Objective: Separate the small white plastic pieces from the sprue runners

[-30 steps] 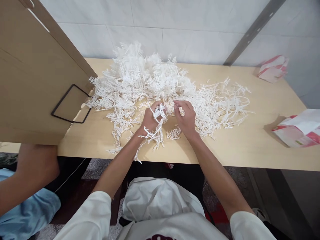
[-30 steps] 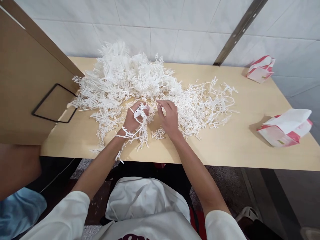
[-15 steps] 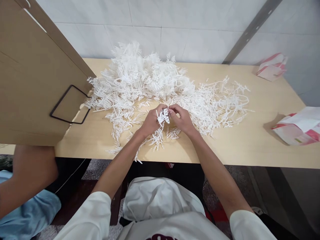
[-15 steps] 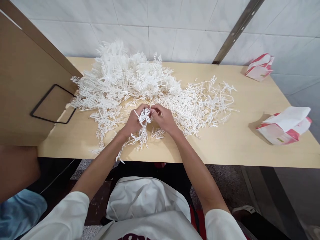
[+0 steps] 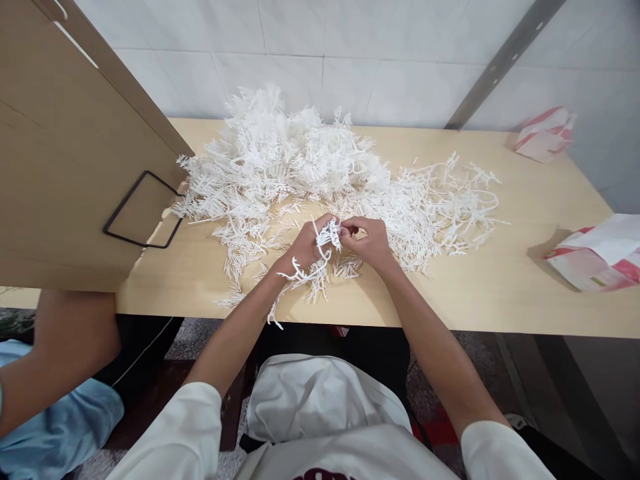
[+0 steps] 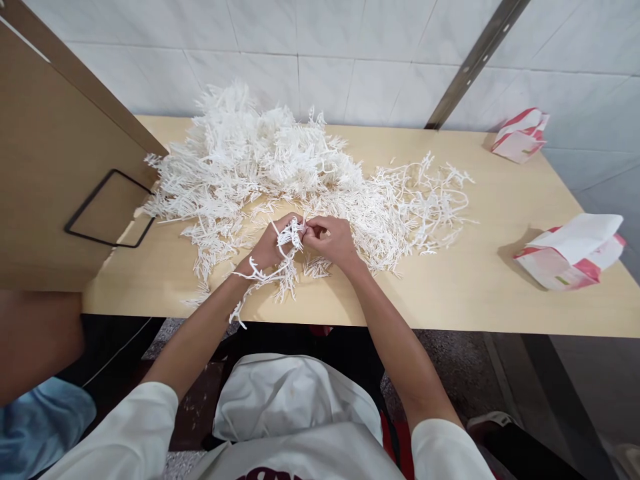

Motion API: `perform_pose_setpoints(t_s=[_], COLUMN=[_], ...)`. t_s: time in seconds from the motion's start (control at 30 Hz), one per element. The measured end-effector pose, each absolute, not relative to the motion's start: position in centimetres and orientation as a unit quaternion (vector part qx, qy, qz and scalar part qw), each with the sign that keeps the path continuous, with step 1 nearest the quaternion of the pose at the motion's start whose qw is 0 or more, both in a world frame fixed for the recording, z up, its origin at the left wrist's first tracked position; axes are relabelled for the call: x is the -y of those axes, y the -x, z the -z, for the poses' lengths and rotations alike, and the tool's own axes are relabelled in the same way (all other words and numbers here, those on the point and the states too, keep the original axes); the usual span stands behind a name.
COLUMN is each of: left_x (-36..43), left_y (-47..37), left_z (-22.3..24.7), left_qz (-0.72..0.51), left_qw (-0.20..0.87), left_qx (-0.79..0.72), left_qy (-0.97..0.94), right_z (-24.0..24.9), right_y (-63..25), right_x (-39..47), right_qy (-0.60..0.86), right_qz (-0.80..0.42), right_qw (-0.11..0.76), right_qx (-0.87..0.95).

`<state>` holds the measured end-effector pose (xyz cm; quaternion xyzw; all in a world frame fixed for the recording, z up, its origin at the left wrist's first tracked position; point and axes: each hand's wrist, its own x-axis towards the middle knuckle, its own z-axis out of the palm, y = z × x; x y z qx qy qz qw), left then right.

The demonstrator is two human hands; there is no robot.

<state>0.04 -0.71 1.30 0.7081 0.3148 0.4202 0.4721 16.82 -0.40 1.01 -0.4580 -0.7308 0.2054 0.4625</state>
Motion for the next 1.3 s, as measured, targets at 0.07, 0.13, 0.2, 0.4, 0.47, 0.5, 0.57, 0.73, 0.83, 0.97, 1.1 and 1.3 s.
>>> perform_pose_setpoints(t_s=[0.07, 0.13, 0.2, 0.4, 0.47, 0.5, 0.57, 0.73, 0.83, 0.97, 1.1, 1.3], left_x=[0.9, 1.1, 1.2, 0.6, 0.3, 0.1, -0.1, 0.2, 0.4, 0.3, 0.2, 0.4], left_y=[-0.4, -0.8, -1.0, -0.9, -0.7, -0.6, -0.4, 0.0, 0.0, -0.1, -0.1, -0.3], left_z=[-1.4, -1.6, -1.6, -1.0, -0.7, -0.6, -0.4, 0.0, 0.1, 0.0, -0.4, -0.9], left_qz=[-0.427, -0.438, -0.454, -0.507, -0.51, -0.506, -0.497, -0.396, -0.344, -0.357, -0.395, -0.447], left_qw=[0.507, 0.535, 0.551, 0.455, 0.411, 0.393, 0.338, 0.149, 0.123, 0.169, 0.265, 0.381], left_qx=[-0.314, -0.324, -0.33, -0.337, -0.34, -0.343, -0.353, -0.38, -0.39, -0.387, -0.375, -0.377], left_qy=[-0.679, -0.645, -0.618, -0.65, -0.675, -0.686, -0.717, -0.822, -0.845, -0.833, -0.796, -0.716], right_z=[-0.9, -0.9, -1.0, -1.4, -1.4, -1.3, -1.2, -0.9, -0.8, -0.8, -0.8, 0.0], right_y=[-16.8, -16.8, -16.8, -16.6, -16.5, -16.4, -16.4, -16.6, -16.6, -16.6, -16.5, -16.4], right_x=[0.5, 0.5, 0.5, 0.4, 0.4, 0.3, 0.3, -0.1, -0.2, 0.0, 0.4, 0.3], right_qy=[0.456, 0.458, 0.463, 0.474, 0.468, 0.466, 0.466, 0.502, 0.514, 0.504, 0.486, 0.478], right_qz=[-0.217, -0.231, -0.257, -0.334, -0.355, -0.358, -0.353, -0.259, -0.208, -0.172, -0.176, -0.181], right_qw=[0.486, 0.507, 0.513, 0.505, 0.482, 0.472, 0.453, 0.357, 0.319, 0.339, 0.36, 0.378], right_qx=[0.713, 0.693, 0.675, 0.639, 0.65, 0.657, 0.673, 0.744, 0.769, 0.776, 0.776, 0.772])
